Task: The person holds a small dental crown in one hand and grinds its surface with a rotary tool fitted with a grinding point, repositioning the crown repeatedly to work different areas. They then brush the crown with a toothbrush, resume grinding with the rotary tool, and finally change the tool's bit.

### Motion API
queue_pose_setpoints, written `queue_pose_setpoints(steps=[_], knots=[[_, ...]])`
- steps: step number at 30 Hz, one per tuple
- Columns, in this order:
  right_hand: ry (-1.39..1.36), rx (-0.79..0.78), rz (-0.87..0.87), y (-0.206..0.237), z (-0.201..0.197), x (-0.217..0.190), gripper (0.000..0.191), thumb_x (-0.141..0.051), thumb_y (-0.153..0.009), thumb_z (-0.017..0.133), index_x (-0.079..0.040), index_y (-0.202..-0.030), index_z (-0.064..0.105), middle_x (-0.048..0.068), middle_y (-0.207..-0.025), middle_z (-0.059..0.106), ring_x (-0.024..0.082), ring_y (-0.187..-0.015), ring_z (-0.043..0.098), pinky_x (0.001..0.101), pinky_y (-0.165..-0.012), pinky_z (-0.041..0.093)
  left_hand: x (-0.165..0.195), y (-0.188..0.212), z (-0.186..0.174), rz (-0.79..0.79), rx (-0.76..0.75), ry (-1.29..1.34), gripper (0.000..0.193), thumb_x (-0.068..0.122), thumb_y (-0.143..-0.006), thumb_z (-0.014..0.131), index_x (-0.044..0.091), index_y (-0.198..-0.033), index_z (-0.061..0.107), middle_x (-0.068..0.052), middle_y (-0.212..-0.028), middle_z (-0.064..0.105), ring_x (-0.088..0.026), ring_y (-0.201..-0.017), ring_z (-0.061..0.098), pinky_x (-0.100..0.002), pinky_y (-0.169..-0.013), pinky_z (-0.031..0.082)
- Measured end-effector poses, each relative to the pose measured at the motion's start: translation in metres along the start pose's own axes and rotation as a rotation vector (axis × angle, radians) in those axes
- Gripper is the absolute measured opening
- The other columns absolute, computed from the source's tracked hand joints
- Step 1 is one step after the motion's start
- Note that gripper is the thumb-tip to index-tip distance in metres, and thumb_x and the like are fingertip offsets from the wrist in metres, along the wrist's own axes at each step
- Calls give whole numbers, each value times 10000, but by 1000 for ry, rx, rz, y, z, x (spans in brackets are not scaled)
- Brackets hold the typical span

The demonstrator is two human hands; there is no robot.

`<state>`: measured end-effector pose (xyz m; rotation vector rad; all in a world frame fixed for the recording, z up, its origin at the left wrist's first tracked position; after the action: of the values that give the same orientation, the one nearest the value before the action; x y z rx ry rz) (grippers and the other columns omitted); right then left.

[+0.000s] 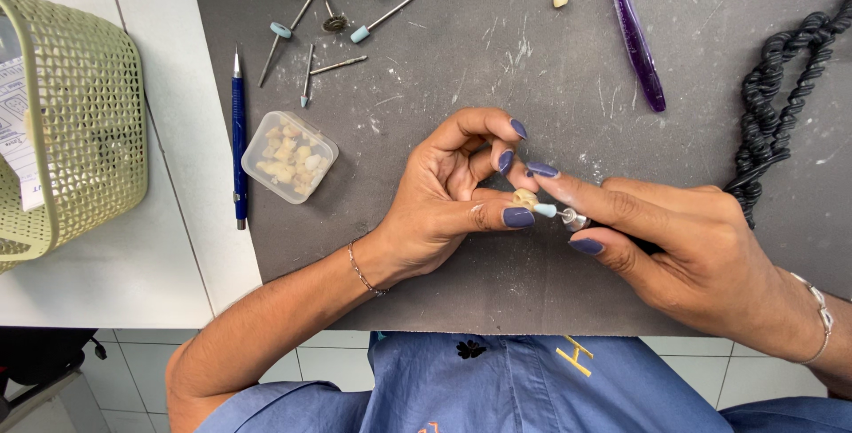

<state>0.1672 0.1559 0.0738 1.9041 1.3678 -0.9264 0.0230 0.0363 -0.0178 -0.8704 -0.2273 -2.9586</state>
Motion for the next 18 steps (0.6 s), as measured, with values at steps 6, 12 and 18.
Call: queue_pose_setpoints(steps=[6, 12, 18], knots=[[19, -20, 47, 0, 1, 2, 502, -228, -895, 683, -100, -1377, 630, 40, -717, 654, 125, -506, 550, 312, -471, 440, 0, -1, 0, -3, 8, -14, 546, -134, -898, 802, 37, -1343, 536, -28, -1144, 506, -105, -1118, 639, -243, -1063, 591], [11, -12, 30, 1, 1, 3, 492, -228, -908, 680, -97, -1379, 625, 40, -731, 655, 120, -527, 561, 309, -482, 445, 2, -1, 1, 5, 9, -19, 536, -132, -903, 799, 41, -1341, 542, -24, -1134, 511, -107, -1113, 643, -242, -1064, 592], [16, -13, 25, 2, 1, 3, 490, -225, -917, 685, -103, -1388, 628, 51, -785, 681, 124, -562, 588, 302, -506, 465, 2, 0, 0, 8, 9, -21, 541, -133, -906, 798, 35, -1353, 543, -25, -1141, 514, -98, -1114, 636, -233, -1067, 584]])
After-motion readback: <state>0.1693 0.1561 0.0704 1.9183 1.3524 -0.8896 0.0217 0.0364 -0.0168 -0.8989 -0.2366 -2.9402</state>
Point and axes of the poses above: each hand's wrist, its own y-axis away from the middle knuckle, its own z-axis out of the palm, x = y × z, the point moved 5 cm from there along -y, towards the middle knuckle
